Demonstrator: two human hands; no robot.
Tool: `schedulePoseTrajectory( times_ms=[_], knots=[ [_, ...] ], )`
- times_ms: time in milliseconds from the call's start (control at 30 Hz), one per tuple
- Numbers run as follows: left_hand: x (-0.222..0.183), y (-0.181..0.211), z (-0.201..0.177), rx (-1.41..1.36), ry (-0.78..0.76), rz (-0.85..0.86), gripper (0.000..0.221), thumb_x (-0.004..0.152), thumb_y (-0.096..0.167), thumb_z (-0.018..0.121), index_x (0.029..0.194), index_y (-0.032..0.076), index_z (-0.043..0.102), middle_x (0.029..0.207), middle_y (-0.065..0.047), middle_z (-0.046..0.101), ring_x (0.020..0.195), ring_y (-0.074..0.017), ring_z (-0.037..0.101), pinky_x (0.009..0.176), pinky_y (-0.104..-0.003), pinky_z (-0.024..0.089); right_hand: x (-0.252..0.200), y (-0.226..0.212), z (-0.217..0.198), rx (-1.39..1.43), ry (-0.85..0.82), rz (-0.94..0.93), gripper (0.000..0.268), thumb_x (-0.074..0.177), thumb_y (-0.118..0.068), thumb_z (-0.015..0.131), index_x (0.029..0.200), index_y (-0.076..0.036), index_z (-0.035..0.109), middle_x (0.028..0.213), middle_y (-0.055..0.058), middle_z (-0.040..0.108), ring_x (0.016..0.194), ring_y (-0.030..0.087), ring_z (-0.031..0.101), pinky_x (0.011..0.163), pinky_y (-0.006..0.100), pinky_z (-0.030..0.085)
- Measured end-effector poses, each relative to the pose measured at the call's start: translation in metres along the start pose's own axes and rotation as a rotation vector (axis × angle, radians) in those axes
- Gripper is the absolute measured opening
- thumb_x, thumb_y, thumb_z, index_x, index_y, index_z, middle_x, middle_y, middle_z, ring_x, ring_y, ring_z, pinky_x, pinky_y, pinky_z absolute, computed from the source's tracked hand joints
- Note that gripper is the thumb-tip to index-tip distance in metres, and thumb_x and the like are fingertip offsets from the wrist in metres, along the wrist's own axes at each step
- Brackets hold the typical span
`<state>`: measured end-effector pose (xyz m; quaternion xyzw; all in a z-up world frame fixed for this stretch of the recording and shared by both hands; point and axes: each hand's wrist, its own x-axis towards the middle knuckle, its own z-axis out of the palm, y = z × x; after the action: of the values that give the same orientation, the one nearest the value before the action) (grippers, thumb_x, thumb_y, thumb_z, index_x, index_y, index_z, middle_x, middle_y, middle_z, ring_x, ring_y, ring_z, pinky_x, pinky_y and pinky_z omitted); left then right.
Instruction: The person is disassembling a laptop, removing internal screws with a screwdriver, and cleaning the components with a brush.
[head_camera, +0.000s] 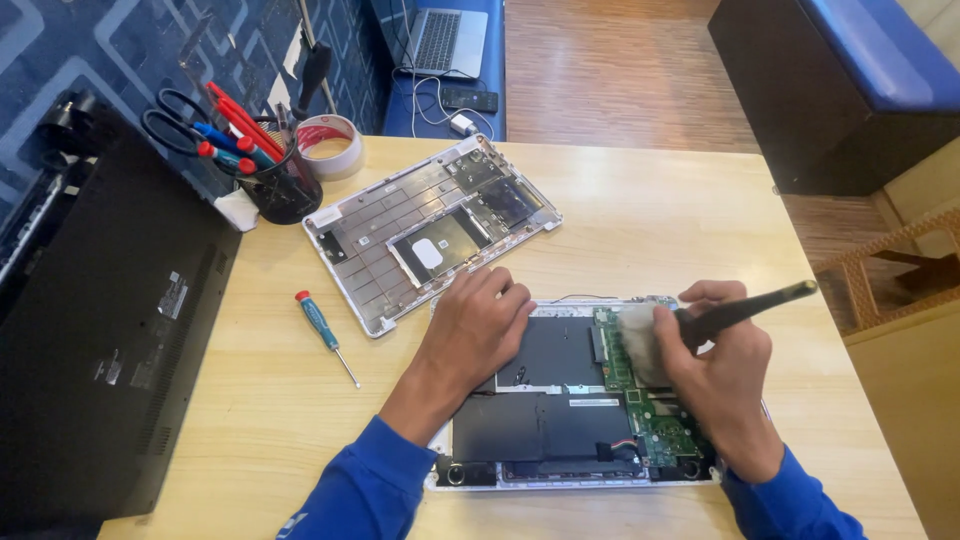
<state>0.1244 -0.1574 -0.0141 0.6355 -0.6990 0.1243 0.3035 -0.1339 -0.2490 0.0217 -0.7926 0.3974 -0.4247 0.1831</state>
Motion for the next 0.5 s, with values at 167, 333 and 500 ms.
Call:
schedulePoseTrajectory(
  times_ms=[167,333,500],
  knots=[
    [0.005,-0.006,-0.012,0.009,0.064,-0.026,0.013,0.097,0.022,0.063,0.090,0.014,0.070,0.076,-0.002,0.057,0.075,-0.0208,0.065,0.072,-0.034,0.054,0.006,0.002,-0.001,-0.127,-0.003,-0.078,0.023,0.093,-0.016,0.080,0.110,-0.010,0.067,0.064,0.008,0.066,0.057,0.026,0.066,0.059,0.035,0.054],
    [0.002,-0.009,-0.008,0.001,0.024,-0.065,0.015,0.099,0.022,0.063,0.090,0.014,0.072,0.075,-0.002,0.059,0.073,-0.0185,0.066,0.071,-0.032,0.056,0.012,-0.025,-0.002,-0.135,-0.152,-0.038,0.014,0.088,-0.021,0.080,0.102,-0.017,0.076,0.057,0.003,0.067,0.047,0.020,0.063,0.056,0.031,0.054],
    [0.000,-0.009,-0.006,0.005,0.040,-0.062,0.015,0.097,0.024,0.063,0.088,0.014,0.070,0.074,-0.003,0.059,0.074,-0.0233,0.069,0.071,-0.035,0.058,-0.004,-0.014,0.013,-0.091,-0.221,-0.025,0.020,0.086,-0.028,0.074,0.106,-0.028,0.075,0.043,0.005,0.059,0.050,0.028,0.067,0.065,0.034,0.054]
  ],
)
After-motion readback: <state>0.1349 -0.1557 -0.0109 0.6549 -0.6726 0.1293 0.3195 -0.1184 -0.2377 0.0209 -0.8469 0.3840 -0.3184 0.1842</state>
